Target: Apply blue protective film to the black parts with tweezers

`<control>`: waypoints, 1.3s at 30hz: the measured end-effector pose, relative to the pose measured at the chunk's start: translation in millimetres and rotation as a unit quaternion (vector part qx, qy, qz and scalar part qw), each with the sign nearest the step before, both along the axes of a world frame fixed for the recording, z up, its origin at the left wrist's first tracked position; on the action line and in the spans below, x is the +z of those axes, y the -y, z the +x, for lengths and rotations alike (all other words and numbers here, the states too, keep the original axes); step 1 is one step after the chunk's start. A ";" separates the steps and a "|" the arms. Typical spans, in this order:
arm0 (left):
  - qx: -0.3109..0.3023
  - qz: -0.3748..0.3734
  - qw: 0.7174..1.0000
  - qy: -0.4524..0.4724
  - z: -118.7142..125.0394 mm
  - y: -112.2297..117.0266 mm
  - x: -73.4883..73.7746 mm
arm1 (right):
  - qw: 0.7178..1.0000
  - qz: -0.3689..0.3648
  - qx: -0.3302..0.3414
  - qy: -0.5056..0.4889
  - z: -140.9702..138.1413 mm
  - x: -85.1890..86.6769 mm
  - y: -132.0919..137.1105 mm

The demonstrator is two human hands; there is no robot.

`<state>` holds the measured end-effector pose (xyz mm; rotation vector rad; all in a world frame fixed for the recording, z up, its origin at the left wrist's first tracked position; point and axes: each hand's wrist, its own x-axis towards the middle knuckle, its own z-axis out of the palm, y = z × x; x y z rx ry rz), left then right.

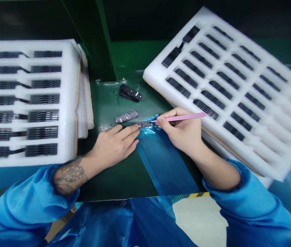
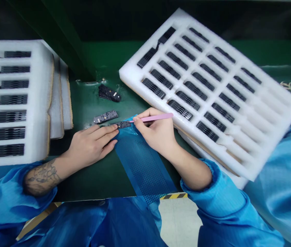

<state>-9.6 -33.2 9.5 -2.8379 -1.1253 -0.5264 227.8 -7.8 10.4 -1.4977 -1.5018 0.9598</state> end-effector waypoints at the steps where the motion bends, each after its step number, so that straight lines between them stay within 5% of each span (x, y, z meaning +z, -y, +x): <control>1: -0.001 -0.001 1.000 0.000 0.4 0.0 0.0 | 1.000 0.000 0.002 -0.001 -0.1 -0.3 0.1; 39: 0.008 -0.017 1.000 0.010 0.3 0.2 0.5 | 1.000 -0.001 0.000 -0.004 -1.0 -1.5 0.3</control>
